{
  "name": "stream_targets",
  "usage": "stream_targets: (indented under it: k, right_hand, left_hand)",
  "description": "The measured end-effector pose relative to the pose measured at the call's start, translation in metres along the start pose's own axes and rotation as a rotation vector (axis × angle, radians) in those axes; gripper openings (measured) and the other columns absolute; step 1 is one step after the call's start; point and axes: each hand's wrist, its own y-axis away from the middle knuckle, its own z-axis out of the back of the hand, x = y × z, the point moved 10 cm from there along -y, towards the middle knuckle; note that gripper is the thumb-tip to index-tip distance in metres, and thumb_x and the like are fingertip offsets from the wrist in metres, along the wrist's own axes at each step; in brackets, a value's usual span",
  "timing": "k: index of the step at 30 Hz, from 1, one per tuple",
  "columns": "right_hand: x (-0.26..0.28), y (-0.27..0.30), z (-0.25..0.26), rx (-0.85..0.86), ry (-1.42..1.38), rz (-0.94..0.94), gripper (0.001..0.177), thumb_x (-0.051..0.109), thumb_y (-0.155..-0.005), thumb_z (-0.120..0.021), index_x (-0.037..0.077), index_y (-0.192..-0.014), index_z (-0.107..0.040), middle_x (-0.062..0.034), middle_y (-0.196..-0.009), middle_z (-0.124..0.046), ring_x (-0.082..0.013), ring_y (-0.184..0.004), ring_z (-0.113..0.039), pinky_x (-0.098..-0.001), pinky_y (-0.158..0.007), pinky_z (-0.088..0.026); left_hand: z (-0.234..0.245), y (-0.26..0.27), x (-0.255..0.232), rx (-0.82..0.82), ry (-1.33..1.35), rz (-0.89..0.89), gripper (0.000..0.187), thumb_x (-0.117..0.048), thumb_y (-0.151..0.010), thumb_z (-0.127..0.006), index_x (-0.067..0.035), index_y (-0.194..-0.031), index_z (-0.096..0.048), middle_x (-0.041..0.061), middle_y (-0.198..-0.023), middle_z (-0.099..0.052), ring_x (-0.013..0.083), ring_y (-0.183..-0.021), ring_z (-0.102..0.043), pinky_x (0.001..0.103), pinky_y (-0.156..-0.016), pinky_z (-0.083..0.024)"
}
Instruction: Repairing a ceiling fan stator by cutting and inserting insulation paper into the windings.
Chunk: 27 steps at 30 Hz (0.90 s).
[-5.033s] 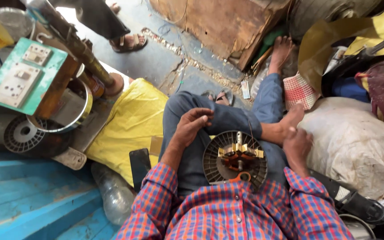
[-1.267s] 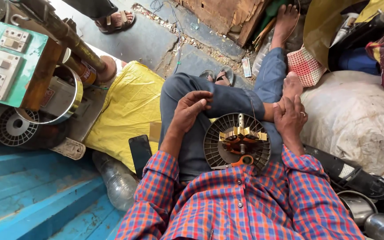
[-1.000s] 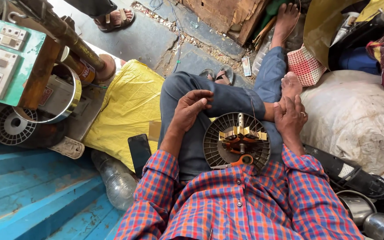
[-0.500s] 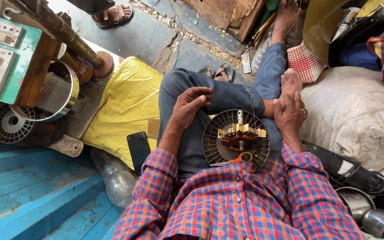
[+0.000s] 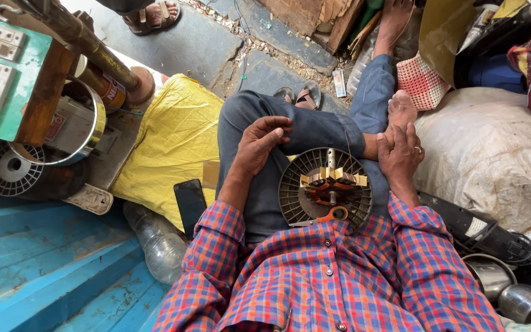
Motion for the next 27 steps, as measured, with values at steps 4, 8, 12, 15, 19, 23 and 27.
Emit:
stream_targets:
  k: [4,8,12,15,19,23,27]
  right_hand:
    - [0.001,0.000,0.001,0.007,-0.007,0.001,0.059,0.058,-0.106,-0.056,0.013,-0.142,-0.065,-0.0275,-0.156,-0.048,-0.0456,-0.138,-0.049,-0.0617,-0.113,-0.031]
    - [0.000,-0.001,-0.001,0.003,-0.020,-0.006,0.059,0.058,-0.106,-0.057,0.013,-0.143,-0.064,-0.0271,-0.156,-0.048,-0.0457,-0.138,-0.049,-0.0618,-0.113,-0.032]
    - [-0.009,0.003,-0.016,0.020,-0.035,0.075,0.061,0.053,-0.101,-0.069,0.009,-0.143,-0.064,-0.0294,-0.153,-0.050,-0.0484,-0.135,-0.050,-0.0591,-0.109,-0.039]
    - [-0.047,-0.008,-0.055,0.522,-0.716,-0.111,0.051,0.037,-0.099,-0.072,0.006,-0.139,-0.065,-0.0222,-0.127,-0.066,-0.0395,-0.113,-0.067,-0.0434,-0.106,-0.052]
    - [0.121,-0.024,0.096,0.869,-1.678,-0.255,0.047,0.026,-0.105,-0.072,0.008,-0.146,-0.059,-0.0071,-0.143,-0.065,-0.0173,-0.139,-0.062,-0.0360,-0.116,-0.053]
    - [0.182,-0.018,0.128,1.025,-1.334,0.282,0.041,0.022,-0.100,-0.069,0.006,-0.138,-0.062,-0.0069,-0.133,-0.066,-0.0110,-0.118,-0.063,-0.0277,-0.099,-0.053]
    - [0.184,0.005,0.102,1.267,-1.028,0.312,0.037,0.013,-0.096,-0.073,0.003,-0.132,-0.072,-0.0083,-0.090,-0.070,-0.0113,-0.076,-0.059,-0.0277,-0.065,-0.047]
  left_hand:
    - [0.001,0.000,0.001,0.001,0.023,0.002,0.025,-0.007,-0.102,-0.066,-0.001,-0.127,-0.066,0.014,-0.128,-0.069,0.0210,-0.116,-0.067,0.035,-0.096,-0.059]
    - [-0.002,0.000,-0.003,-0.005,-0.004,0.001,0.025,-0.008,-0.102,-0.066,-0.001,-0.126,-0.066,0.013,-0.128,-0.069,0.0207,-0.117,-0.067,0.035,-0.096,-0.059]
    - [-0.002,0.005,-0.008,-0.086,-0.007,0.022,0.025,-0.007,-0.103,-0.067,0.001,-0.126,-0.068,0.012,-0.119,-0.070,0.0206,-0.107,-0.068,0.034,-0.091,-0.058]
    - [-0.029,0.014,-0.025,-0.074,-0.068,-0.002,0.024,-0.009,-0.101,-0.069,-0.002,-0.124,-0.067,0.008,-0.119,-0.072,0.0174,-0.111,-0.067,0.033,-0.093,-0.056]
    - [-0.121,0.025,-0.071,0.152,-0.332,-0.108,0.015,-0.007,-0.106,-0.073,-0.004,-0.120,-0.071,0.008,-0.112,-0.069,0.0149,-0.106,-0.066,0.029,-0.096,-0.054]
    - [-0.186,0.030,-0.092,0.370,-0.861,-0.356,0.019,-0.009,-0.098,-0.082,-0.008,-0.113,-0.071,0.006,-0.113,-0.069,0.0206,-0.107,-0.070,0.031,-0.092,-0.055]
    - [-0.200,0.040,-0.073,0.433,-1.124,-0.461,0.019,-0.011,-0.095,-0.086,-0.008,-0.106,-0.072,0.004,-0.112,-0.069,0.0261,-0.101,-0.068,0.037,-0.090,-0.052]
